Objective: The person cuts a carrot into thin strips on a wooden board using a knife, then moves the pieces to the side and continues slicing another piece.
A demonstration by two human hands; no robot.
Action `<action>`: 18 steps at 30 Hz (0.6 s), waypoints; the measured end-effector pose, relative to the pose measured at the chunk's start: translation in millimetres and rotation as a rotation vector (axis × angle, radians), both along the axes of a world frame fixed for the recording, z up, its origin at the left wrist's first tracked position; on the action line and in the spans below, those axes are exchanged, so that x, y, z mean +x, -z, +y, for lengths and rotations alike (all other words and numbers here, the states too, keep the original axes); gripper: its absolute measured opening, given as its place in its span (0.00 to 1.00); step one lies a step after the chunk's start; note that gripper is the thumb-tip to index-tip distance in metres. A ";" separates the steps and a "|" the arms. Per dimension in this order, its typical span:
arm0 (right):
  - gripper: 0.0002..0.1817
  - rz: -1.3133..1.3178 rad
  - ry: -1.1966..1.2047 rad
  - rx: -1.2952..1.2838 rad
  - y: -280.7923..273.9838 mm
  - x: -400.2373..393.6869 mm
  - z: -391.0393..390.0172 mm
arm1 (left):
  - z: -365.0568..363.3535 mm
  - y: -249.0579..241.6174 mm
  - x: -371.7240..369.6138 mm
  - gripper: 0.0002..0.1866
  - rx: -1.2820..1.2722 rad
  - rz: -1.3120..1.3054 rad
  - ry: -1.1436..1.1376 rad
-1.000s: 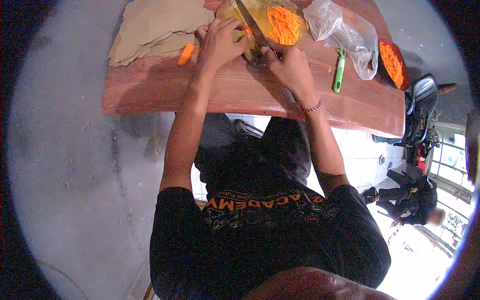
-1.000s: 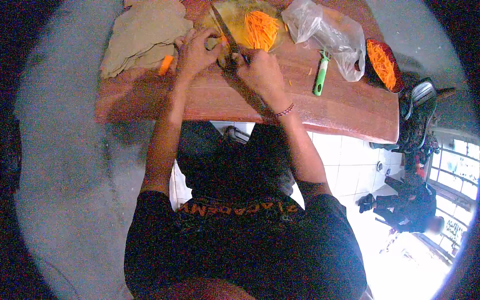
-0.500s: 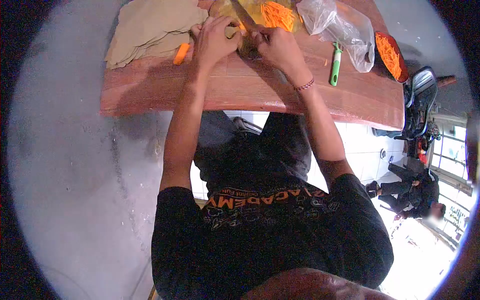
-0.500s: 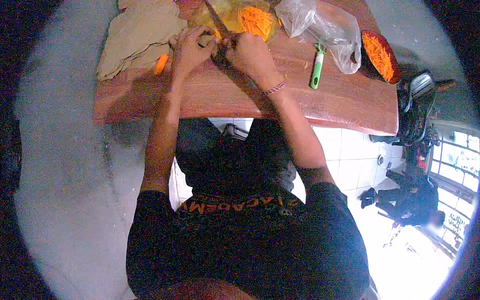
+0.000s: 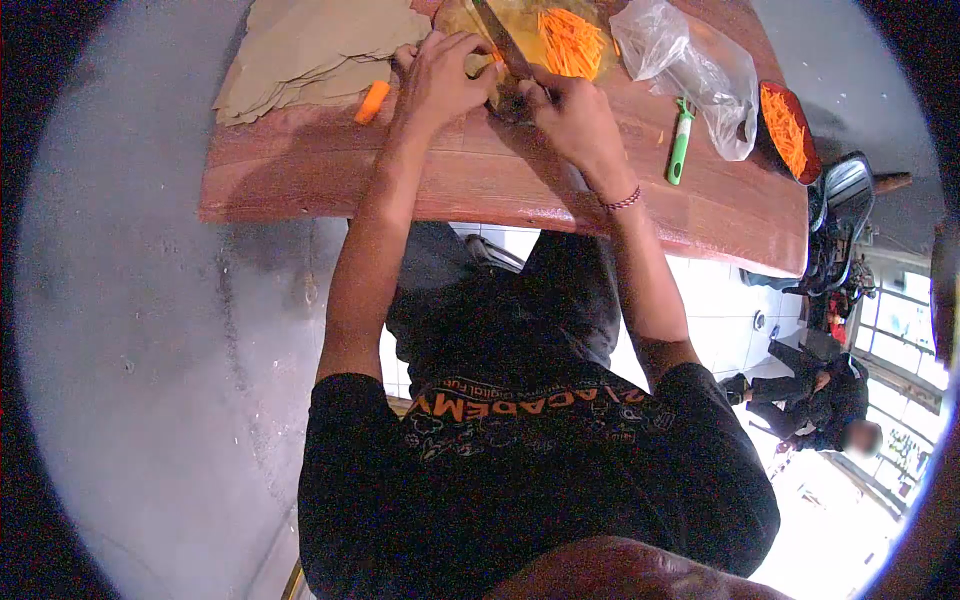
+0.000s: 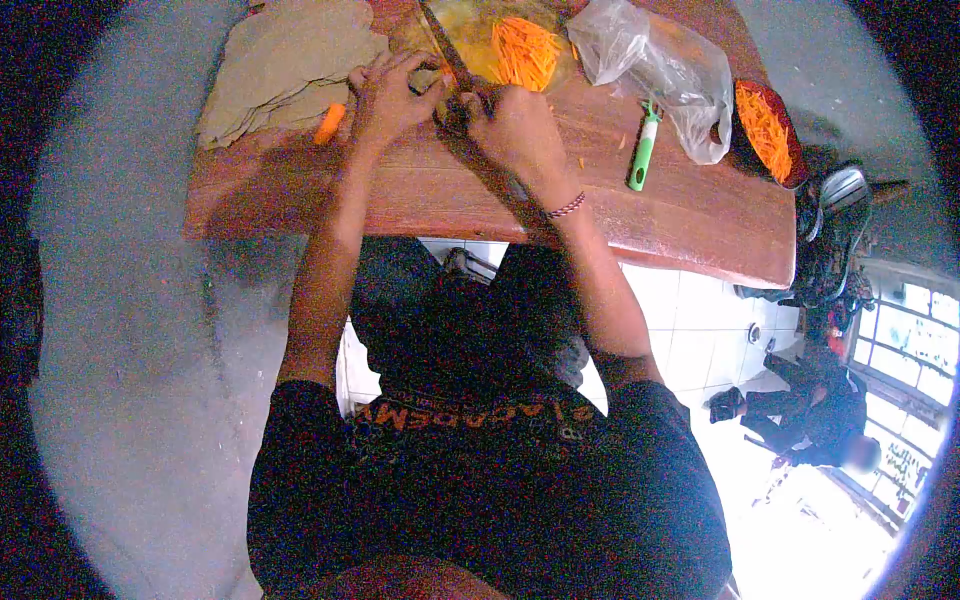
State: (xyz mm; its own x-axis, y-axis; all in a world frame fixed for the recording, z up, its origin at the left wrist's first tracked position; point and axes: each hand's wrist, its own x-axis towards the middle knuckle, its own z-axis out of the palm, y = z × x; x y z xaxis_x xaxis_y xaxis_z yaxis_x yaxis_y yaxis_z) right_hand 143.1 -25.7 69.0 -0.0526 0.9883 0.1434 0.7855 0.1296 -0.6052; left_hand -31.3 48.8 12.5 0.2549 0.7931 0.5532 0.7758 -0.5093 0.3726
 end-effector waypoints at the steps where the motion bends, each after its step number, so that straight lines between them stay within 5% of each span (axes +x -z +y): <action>1: 0.15 0.002 -0.009 0.007 -0.5 -0.4 -0.7 | 0.2 -0.2 -0.4 0.15 0.001 0.000 -0.001; 18: 0.16 -0.082 -0.031 0.175 12.8 -0.4 41.0 | -0.2 2.6 0.1 0.12 0.067 -0.054 0.020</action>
State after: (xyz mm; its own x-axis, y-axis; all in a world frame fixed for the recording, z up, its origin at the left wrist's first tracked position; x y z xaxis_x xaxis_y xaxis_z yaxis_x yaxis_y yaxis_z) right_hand 142.7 15.3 56.2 -0.1013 0.9464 0.3068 0.8252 0.2521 -0.5055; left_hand -31.1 48.6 9.9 0.2393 0.7485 0.6184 0.7448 -0.5501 0.3777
